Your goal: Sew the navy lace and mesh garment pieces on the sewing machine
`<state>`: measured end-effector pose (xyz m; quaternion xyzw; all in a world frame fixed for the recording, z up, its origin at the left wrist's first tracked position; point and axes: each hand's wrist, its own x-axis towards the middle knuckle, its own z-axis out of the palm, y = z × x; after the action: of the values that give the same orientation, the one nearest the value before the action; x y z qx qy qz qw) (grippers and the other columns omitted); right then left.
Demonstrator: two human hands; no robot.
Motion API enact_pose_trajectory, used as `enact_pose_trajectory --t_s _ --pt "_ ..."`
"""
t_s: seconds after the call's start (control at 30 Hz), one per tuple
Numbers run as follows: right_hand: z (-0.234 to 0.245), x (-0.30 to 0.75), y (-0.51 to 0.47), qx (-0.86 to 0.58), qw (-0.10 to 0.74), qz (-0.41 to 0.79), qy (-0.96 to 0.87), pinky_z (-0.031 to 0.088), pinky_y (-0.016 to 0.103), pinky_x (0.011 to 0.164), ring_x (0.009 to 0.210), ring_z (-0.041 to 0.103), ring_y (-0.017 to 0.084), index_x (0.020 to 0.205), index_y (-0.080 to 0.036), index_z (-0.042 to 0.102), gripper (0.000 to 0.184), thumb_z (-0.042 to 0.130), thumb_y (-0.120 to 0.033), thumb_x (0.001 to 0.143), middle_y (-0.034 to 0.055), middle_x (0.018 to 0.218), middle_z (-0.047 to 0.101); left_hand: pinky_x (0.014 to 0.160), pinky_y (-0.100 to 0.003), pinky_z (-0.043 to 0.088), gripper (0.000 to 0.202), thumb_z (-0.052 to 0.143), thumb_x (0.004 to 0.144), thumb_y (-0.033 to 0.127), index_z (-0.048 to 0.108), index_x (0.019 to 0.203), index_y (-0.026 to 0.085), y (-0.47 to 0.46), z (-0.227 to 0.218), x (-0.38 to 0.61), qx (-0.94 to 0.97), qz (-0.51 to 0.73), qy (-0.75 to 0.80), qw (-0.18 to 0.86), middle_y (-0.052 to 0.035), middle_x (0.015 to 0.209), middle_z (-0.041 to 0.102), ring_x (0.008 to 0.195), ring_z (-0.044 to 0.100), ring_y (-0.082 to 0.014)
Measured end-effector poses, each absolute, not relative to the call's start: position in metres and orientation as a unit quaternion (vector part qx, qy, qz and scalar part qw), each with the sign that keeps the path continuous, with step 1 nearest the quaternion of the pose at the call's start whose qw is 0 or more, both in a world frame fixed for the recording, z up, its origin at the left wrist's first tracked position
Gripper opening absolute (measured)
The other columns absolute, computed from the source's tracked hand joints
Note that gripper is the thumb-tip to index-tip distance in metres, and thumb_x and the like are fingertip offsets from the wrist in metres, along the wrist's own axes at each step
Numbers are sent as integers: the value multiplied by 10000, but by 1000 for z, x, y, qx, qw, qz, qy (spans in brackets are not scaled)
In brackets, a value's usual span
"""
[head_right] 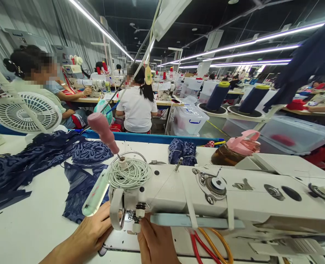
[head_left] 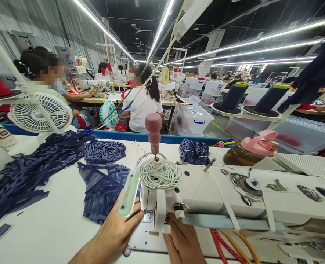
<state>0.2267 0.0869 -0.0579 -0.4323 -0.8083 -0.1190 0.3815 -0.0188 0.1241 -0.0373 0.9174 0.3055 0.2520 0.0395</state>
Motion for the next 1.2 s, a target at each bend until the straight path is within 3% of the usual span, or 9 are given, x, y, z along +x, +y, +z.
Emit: enact_pose_trajectory --t_s 0.27,0.4,0.47,0.73,0.93,1.1,1.2 --pt "-57 218 84 -416 404 -104 -808 513 309 666 815 681 206 1027 -164 646 243 413 -121 975 118 1006 690 1056 -673 387 485 401 845 -26 541 1270 161 124 -38 -17 921 247 301 21 -148 1189 662 1170 591 -301" --pt "-47 211 86 -382 434 -89 -811 468 304 641 780 644 201 785 -184 588 227 459 -49 915 80 829 640 1064 -683 366 507 407 839 -28 535 1293 156 124 -39 -16 916 257 308 28 -146 1169 672 1159 601 -306" --pt "-43 209 86 -380 430 -70 -816 445 296 618 713 606 187 752 -188 569 233 472 -55 917 52 751 591 1054 -680 378 521 410 823 -32 538 1293 153 124 -40 -17 914 250 317 28 -149 1188 668 1177 591 -319" --pt "-40 206 81 -389 402 -7 -829 429 340 731 701 577 188 982 -196 647 194 487 -95 935 32 758 627 1086 -633 374 463 416 914 34 557 1319 207 123 -41 -21 915 225 332 44 -143 1282 625 1219 561 -299" --pt "-41 203 84 -378 393 -23 -838 446 337 747 593 574 160 998 -203 637 202 469 -105 943 1 685 635 1133 -549 363 406 442 976 134 535 1348 269 123 -37 -24 904 197 369 88 -82 1348 605 1207 583 -245" --pt "-48 208 87 -359 382 -55 -850 477 339 789 605 641 156 1039 -204 617 218 437 -106 961 2 753 695 1156 -654 237 341 482 982 178 515 1310 264 103 -32 -57 895 153 404 115 -57 1380 602 1324 506 -275" --pt "-53 213 92 -333 353 -81 -871 497 321 763 669 687 162 1045 -199 627 226 433 -110 971 13 813 728 1150 -662 239 389 539 948 176 477 1321 269 81 -49 -70 878 169 437 100 -48 1348 625 1357 471 -290"
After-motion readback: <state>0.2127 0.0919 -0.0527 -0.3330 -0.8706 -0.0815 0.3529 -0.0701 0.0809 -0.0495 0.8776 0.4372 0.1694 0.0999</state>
